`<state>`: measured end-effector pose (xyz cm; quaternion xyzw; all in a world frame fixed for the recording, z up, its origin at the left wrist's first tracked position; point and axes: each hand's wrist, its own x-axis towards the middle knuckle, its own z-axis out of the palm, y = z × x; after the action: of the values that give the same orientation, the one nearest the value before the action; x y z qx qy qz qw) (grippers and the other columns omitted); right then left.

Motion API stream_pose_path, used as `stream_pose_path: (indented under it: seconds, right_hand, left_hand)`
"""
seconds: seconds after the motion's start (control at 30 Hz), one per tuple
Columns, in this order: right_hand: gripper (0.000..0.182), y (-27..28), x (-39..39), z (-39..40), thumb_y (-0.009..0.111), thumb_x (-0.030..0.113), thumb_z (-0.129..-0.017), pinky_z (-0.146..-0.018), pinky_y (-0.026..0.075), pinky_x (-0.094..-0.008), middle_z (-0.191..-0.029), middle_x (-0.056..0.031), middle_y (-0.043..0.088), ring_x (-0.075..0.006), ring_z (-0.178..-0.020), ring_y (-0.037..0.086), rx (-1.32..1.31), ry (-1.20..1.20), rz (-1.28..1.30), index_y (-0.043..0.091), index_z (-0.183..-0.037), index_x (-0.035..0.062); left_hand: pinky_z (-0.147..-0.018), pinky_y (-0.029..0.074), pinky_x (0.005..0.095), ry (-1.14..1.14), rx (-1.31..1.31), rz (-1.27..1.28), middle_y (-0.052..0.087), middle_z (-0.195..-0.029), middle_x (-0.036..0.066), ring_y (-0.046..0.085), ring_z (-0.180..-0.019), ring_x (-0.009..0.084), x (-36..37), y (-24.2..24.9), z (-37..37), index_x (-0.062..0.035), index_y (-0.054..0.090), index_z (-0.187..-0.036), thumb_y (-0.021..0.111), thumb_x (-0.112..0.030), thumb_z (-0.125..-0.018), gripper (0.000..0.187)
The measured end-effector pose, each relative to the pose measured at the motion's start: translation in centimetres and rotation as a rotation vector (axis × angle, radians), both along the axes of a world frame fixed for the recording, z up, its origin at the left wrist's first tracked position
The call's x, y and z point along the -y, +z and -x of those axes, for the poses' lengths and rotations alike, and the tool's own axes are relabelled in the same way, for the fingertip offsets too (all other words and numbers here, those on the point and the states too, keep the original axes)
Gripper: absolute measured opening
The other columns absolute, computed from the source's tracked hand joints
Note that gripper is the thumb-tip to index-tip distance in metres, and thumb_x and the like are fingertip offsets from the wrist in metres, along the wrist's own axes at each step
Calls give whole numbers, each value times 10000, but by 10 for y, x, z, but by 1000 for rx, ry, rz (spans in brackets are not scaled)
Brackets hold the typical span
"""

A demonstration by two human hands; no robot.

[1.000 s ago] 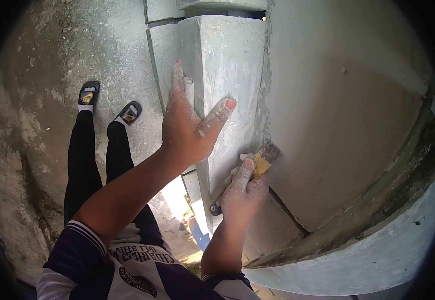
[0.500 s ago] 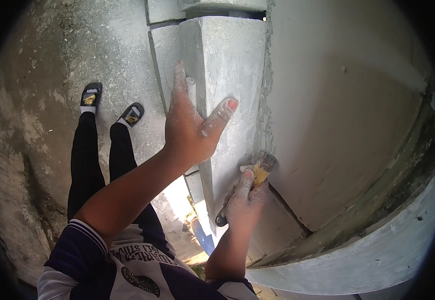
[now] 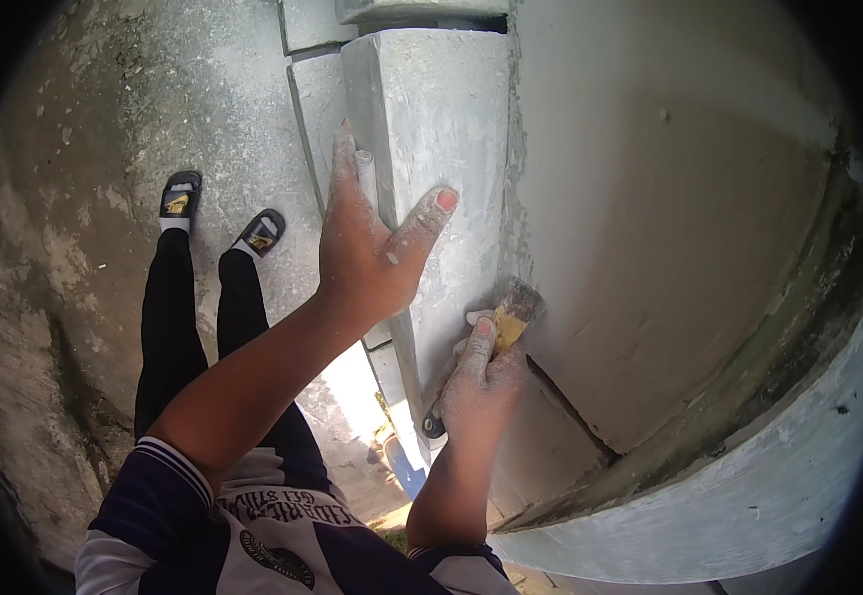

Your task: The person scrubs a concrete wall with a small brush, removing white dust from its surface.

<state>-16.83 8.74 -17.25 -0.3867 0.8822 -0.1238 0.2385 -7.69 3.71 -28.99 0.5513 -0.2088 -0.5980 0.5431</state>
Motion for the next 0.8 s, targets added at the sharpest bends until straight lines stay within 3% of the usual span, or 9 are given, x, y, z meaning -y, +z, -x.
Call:
stream_pose_path:
  seconds: [0.07, 0.23, 0.33, 0.43, 0.8]
  right_hand:
    - [169, 3, -7, -1, 500, 186, -1041, -372, 325, -243, -616, 17, 428, -60, -419, 359, 14, -51, -22, 560, -1065, 29]
    - [164, 3, 5, -12, 507, 186, -1039, -371, 316, -239, -614, 18, 427, -59, -417, 363, -16, -84, -69, 560, -1062, 32]
    - [180, -2, -10, 8, 506, 192, -1037, -383, 358, -253, -593, -1, 489, -77, -415, 461, 0, -13, -4, 579, -1040, 27]
    - [192, 3, -15, 8, 517, 201, -1034, -401, 367, -254, -607, -3, 503, -71, -453, 476, -18, -70, -59, 588, -1017, 24]
    - [196, 5, -6, -3, 526, 215, -1034, -399, 363, -249, -626, 9, 483, -65, -452, 444, -23, -61, -21, 587, -1052, 29]
  left_hand:
    - [-1079, 417, 466, -8, 101, 19, 259, -1431, 429, 389, -1371, 505, 0, -1, -1, 131, -33, -1506, 740, -448, -852, 1167]
    - [-1080, 417, 463, 46, 41, 43, 251, -1437, 427, 387, -1373, 504, -2, -2, 4, 133, -23, -1506, 742, -447, -851, 1163]
    - [-1080, 416, 462, 13, 89, 21, 258, -1433, 426, 395, -1367, 503, -2, -1, 1, 136, -17, -1506, 739, -449, -852, 1158]
    - [-1079, 416, 463, 20, 71, 23, 264, -1429, 427, 407, -1359, 502, 1, -2, 0, 140, -15, -1504, 735, -454, -855, 1156]
    - [-1066, 428, 468, 34, 72, 33, 272, -1417, 433, 427, -1343, 502, -2, -1, 3, 148, -3, -1499, 723, -465, -860, 1145]
